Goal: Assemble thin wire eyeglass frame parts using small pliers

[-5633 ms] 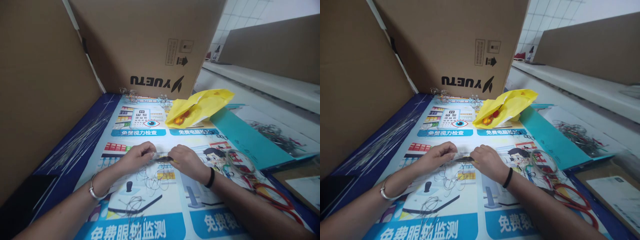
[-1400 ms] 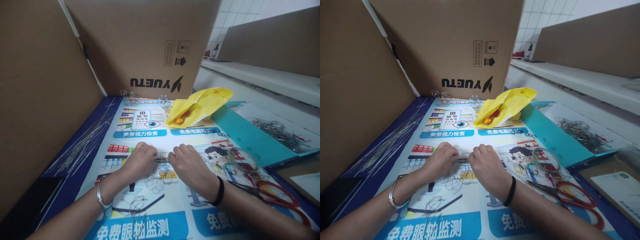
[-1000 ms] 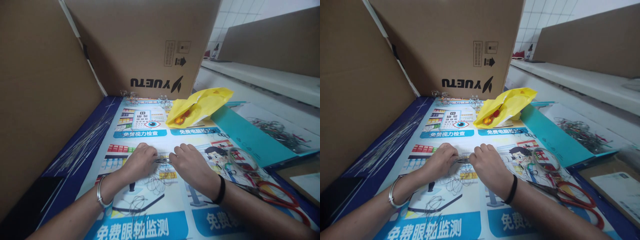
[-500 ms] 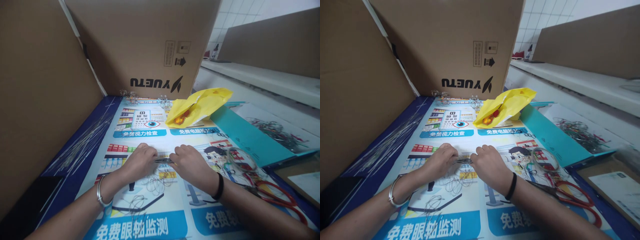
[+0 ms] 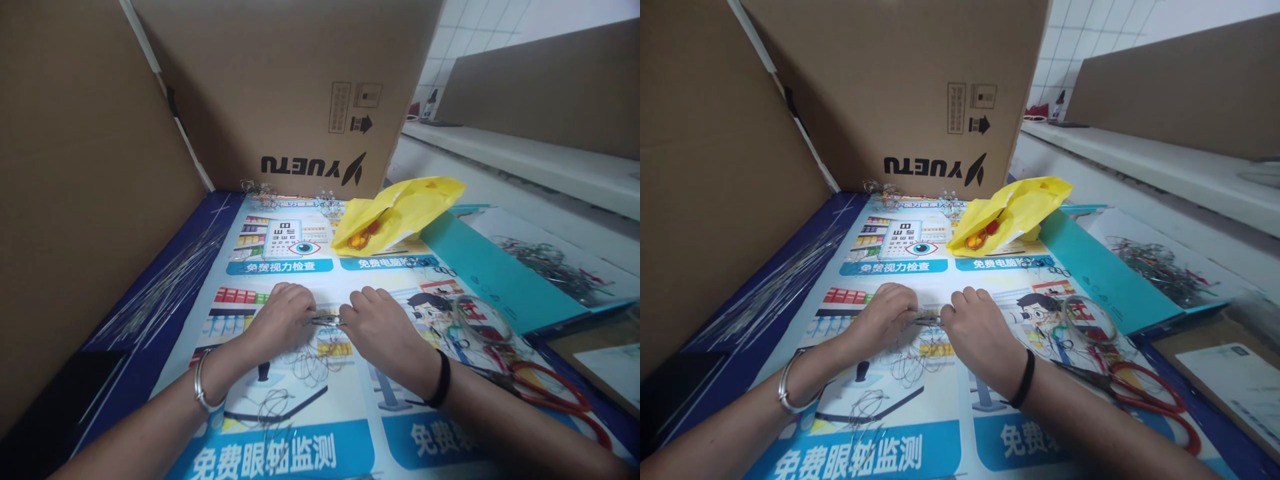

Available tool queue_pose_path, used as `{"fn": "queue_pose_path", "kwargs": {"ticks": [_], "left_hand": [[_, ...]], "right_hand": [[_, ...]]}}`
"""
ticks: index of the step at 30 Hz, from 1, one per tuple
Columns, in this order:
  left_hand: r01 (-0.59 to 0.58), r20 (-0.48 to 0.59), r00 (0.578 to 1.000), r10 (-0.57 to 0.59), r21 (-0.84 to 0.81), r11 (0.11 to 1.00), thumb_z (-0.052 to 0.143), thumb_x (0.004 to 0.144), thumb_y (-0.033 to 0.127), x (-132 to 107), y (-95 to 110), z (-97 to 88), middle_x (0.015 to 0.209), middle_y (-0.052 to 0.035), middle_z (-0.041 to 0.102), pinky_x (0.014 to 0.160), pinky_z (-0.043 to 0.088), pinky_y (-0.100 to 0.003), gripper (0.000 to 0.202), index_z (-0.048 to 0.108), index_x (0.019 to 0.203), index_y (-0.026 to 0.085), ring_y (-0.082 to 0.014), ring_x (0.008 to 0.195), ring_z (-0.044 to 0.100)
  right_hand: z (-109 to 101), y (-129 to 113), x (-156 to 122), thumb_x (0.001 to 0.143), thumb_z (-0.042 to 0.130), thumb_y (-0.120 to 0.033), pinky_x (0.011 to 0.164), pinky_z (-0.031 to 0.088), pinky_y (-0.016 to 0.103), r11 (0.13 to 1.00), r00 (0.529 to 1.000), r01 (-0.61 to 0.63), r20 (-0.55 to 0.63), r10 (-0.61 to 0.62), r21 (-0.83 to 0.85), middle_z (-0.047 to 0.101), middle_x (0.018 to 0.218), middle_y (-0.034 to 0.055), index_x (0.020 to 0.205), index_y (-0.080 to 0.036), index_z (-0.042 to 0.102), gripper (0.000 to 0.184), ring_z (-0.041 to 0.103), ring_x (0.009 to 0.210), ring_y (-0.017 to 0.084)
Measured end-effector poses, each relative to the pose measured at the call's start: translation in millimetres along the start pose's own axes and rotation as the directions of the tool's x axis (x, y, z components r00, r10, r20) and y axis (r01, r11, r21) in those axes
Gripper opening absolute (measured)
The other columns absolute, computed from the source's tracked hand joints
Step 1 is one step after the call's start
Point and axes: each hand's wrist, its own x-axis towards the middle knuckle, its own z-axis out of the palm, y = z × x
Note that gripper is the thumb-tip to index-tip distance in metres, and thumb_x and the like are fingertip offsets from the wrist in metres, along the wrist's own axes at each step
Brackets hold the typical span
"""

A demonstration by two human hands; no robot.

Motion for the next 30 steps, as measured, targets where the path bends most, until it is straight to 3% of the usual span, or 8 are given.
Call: {"fn": "queue_pose_path", "kwargs": {"ticks": [4, 12, 30], "left_hand": [[-0.041, -0.014, 0.999, 0.041, 0.015, 0.999, 0.047, 0.080, 0.006, 0.8, 1.8, -0.8, 0.087, -0.0028, 0.058, 0.082, 0.035, -0.035, 0.013, 0.053, 0.079, 0.018, -0.0174, 0.086, 0.049], [-0.103, 0.033, 0.994, 0.101, 0.064, 0.993, 0.043, 0.078, 0.003, -1.9, 1.3, -1.2, 0.080, -0.0020, 0.056, 0.084, 0.034, -0.035, 0.016, 0.052, 0.079, 0.018, -0.0172, 0.083, 0.047], [-0.126, 0.061, 0.990, 0.124, 0.034, 0.991, 0.039, 0.081, 0.002, -3.8, 1.3, -3.0, 0.080, -0.0029, 0.052, 0.084, 0.034, -0.036, 0.016, 0.046, 0.080, 0.017, -0.0172, 0.082, 0.045]], "right_hand": [[-0.1, -0.8, -0.8, 0.083, 0.054, -0.018, 0.062, 0.022, 0.032, 1.000, 1.000, 0.014, -0.021, -0.014, -0.028, 0.055, 0.077, 0.0056, 0.075, -0.019, 0.057, 0.008, 0.043, 0.074, 0.022], [1.7, -0.1, -1.6, 0.083, 0.055, -0.020, 0.063, 0.022, 0.031, 1.000, 1.000, 0.006, -0.017, -0.006, 0.004, 0.056, 0.076, 0.0052, 0.075, -0.018, 0.058, 0.008, 0.043, 0.074, 0.020], [2.7, 3.3, -1.5, 0.083, 0.058, -0.026, 0.063, 0.024, 0.030, 0.995, 1.000, -0.015, 0.025, 0.013, 0.099, 0.058, 0.074, 0.0031, 0.075, -0.019, 0.060, 0.011, 0.048, 0.072, 0.018]]}}
